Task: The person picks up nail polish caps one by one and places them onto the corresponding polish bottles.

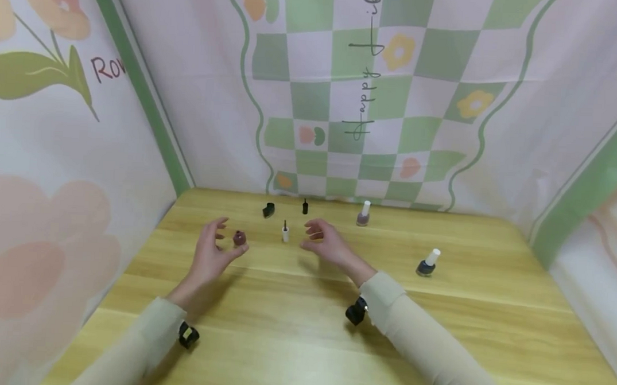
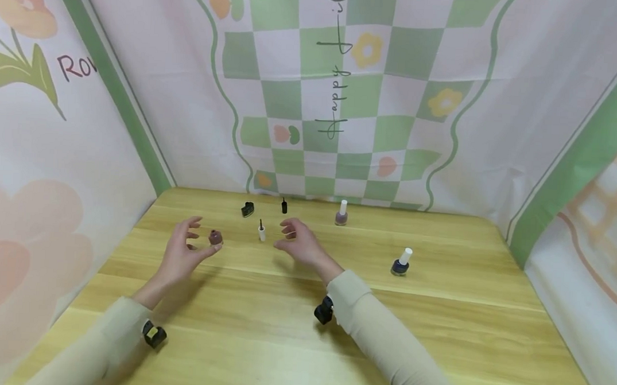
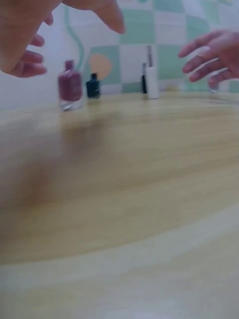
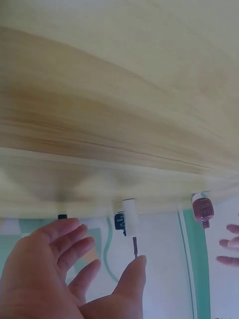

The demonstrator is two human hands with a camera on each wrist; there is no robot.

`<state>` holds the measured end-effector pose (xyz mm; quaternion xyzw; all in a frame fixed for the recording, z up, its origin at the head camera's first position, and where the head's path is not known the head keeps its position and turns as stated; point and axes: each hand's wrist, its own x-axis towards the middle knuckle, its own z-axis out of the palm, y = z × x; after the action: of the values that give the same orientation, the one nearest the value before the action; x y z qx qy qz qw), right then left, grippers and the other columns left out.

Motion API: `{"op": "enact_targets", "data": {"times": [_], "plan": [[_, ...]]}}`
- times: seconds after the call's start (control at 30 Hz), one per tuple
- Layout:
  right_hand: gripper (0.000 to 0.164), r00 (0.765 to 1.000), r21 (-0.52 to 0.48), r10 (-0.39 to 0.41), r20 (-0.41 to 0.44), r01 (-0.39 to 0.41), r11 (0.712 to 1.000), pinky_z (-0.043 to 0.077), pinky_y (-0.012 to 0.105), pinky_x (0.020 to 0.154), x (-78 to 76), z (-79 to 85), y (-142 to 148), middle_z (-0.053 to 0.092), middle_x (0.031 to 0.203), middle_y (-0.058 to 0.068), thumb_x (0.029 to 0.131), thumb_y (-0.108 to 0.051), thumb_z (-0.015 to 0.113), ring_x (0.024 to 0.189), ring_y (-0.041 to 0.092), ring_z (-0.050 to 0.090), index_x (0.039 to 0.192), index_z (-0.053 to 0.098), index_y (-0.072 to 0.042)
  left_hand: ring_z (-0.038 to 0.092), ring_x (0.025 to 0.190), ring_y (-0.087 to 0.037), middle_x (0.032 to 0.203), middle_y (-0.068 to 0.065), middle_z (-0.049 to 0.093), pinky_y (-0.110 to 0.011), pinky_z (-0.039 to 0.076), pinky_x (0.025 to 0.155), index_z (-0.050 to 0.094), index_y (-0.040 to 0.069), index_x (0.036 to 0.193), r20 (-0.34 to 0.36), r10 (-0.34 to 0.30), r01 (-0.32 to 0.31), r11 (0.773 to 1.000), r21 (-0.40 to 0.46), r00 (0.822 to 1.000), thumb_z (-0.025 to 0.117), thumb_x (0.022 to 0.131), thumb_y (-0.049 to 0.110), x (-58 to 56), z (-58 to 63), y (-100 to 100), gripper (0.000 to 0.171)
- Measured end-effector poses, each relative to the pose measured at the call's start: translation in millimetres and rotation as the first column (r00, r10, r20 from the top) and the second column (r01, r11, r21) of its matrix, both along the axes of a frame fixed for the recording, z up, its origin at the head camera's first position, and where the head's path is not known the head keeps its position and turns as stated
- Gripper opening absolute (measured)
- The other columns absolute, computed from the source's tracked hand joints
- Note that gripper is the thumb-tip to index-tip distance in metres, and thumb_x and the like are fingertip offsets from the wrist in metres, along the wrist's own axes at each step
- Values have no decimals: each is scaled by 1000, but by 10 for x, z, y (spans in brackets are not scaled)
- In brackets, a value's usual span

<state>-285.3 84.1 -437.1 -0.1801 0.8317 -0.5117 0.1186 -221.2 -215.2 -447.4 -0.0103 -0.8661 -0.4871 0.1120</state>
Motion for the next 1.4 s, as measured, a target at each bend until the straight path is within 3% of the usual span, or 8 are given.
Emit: {"op": "enact_targets", "data": {"times": [0.23,0.37,0.57,0.7,0.8,1.0,1.2,1.4], "plan": [[65,998,12,11,68,-12,1000,45,52,110,-126,-90,-178,54,140,23,93,-15,76,131,40,51,147,43,1,48,128,-46,153,-28,33,-56,46,107,19,5,161,156,-44,46,999,-11,987,86,84,21,-150,-97,-144,103],[63,997,15,24,72,-25,1000,44,51,111,-198,-157,-252,56,137,21,94,-14,74,130,38,52,147,44,1,49,129,-48,155,-31,31,-56,46,108,15,1,161,217,-76,72,997,23,973,86,84,17,-258,-136,-193,106],[59,993,-4,17,118,-16,1000,46,49,108,-302,-234,-347,58,132,19,93,-11,74,124,34,54,146,48,-1,50,129,-45,154,-29,37,-54,47,108,22,-2,158,296,-167,168,986,23,941,84,85,15,-408,-193,-308,97],[57,991,-10,-5,136,6,1000,49,47,104,-354,-222,-410,60,127,19,91,-7,75,119,33,56,142,52,-1,53,127,-42,154,-28,39,-52,50,104,26,-3,157,330,-233,255,967,-24,915,82,87,15,-479,-168,-408,91],[53,993,-14,2,120,-1,1000,51,44,101,-390,-231,-449,62,123,20,90,-5,75,115,32,58,139,54,2,56,121,-39,151,-27,44,-45,53,98,32,-4,154,338,-263,286,958,-20,904,80,88,13,-515,-139,-463,83],[49,993,-15,20,116,-18,1000,52,38,94,-409,-232,-482,65,119,18,90,-3,75,108,28,61,135,57,3,60,102,-28,132,-22,60,-34,55,85,53,-2,140,312,-262,271,962,13,913,80,89,13,-562,-185,-476,60],[49,994,-14,12,109,-10,1000,53,36,91,-433,-239,-490,66,117,17,90,-5,76,106,27,61,135,59,4,61,102,-27,121,-15,69,-38,51,90,67,3,128,258,-227,242,970,-26,939,78,91,17,-596,-254,-402,41],[40,994,-19,-35,103,37,999,53,38,94,-449,-250,-506,68,115,16,90,-5,76,107,27,62,128,65,4,63,103,-28,117,-13,71,-42,52,93,71,4,122,257,-180,188,982,-5,949,78,91,15,-591,-256,-352,33]]}}
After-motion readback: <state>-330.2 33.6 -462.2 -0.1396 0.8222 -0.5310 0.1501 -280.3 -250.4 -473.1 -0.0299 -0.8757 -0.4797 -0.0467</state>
